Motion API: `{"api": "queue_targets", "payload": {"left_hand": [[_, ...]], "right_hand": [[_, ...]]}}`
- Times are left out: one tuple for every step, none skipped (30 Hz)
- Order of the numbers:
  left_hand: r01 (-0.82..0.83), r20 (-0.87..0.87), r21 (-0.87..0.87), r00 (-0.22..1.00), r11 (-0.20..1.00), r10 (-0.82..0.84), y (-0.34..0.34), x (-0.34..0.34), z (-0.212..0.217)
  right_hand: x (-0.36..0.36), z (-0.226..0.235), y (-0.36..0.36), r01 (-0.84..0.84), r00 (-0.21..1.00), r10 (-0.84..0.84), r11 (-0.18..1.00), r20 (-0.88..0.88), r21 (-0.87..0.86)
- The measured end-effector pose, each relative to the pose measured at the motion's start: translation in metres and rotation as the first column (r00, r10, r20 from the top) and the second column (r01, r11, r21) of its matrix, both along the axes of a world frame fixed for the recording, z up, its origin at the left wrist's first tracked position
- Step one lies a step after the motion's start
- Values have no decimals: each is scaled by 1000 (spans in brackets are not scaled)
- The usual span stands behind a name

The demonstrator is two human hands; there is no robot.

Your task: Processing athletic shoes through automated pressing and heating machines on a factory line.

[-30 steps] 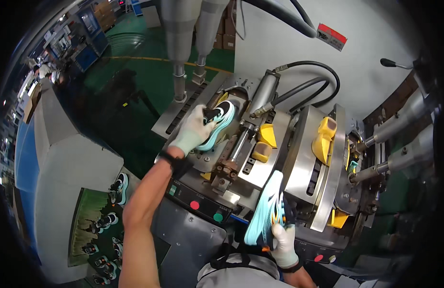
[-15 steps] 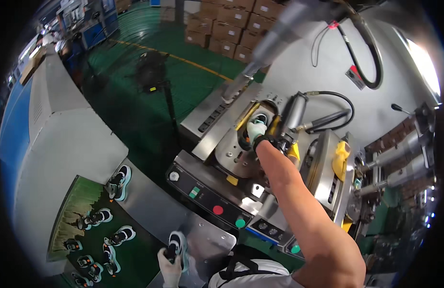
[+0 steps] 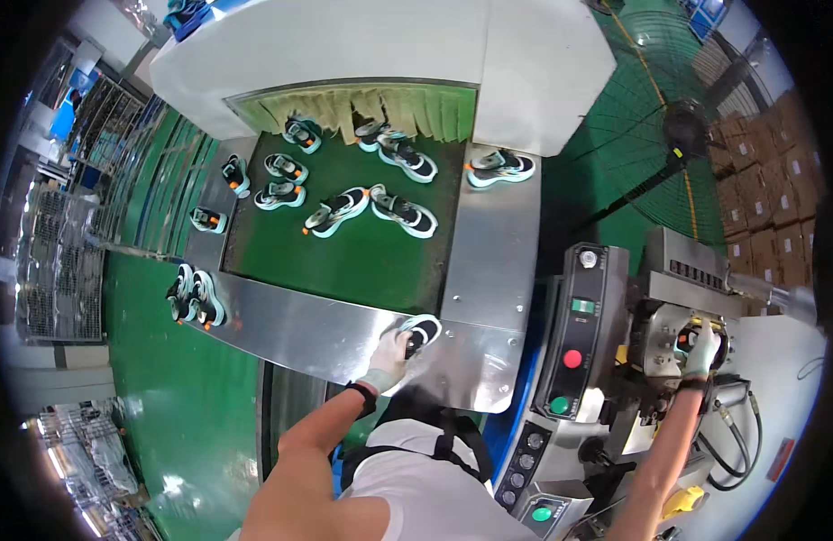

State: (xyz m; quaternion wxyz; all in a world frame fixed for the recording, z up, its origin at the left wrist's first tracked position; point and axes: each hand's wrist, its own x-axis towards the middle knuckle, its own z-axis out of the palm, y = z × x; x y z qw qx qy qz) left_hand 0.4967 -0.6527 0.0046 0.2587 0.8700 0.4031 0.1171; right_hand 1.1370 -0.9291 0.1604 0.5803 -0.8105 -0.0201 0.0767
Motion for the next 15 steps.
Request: {"api": "queue_targets", "payload": {"left_hand": [[-21, -22, -59, 1000, 998, 19, 0, -8, 2], [-37, -51, -119, 998, 992, 31, 0, -15, 6], [15, -18, -141, 1000, 990, -18, 1, -9, 5], [58, -3, -158, 998, 986, -59, 7, -8, 5], [140, 64, -303, 990, 943, -127, 16, -3, 20], [228, 116, -340, 973, 912, -200, 26, -7, 12], [264, 178, -486, 963, 833, -201, 48, -4, 12], [235, 176, -623, 971, 746, -159, 71, -31, 14], [167, 177, -491, 980, 855, -89, 94, -55, -28], [-28, 192, -735, 949, 678, 248, 126, -83, -63], [-167, 179, -808, 844, 565, 505, 177, -51, -20], [-371, 151, -354, 883, 859, 444, 223, -86, -14], [-482, 270, 11, 845, 876, 461, 274, -128, -40], [-591, 298, -183, 729, 786, 617, 311, -125, -30], [-598, 297, -141, 735, 789, 610, 353, -126, -23]], "right_hand": [[-50, 33, 29, -100, 994, 104, 983, 20, -153], [-133, 64, 76, -32, 984, 64, 981, 166, -189], [-165, 57, 72, 14, 961, 52, 972, 273, -235], [-228, 62, 95, 42, 956, 25, 975, 293, -219], [-259, 47, 85, -25, 926, 151, 938, 345, -345], [-300, 23, 86, 54, 889, 175, 877, 423, -477], [-306, -35, 49, 200, 790, 258, 749, 557, -631], [-350, -8, 111, 20, 993, 116, 89, 30, -996], [-377, -36, 102, 14, 971, 237, -154, -23, -988], [-372, -79, 74, 63, 949, 312, -47, 45, -997], [-357, -78, 44, 91, 957, 280, -26, 80, -995], [-352, -85, 45, 56, 948, 309, 49, 68, -997], [-346, -96, 34, -13, 929, 364, 226, 72, -974], [-338, -94, 20, -16, 939, 343, 132, 31, -991], [-333, -95, -4, 13, 921, 377, 226, 100, -974]]}}
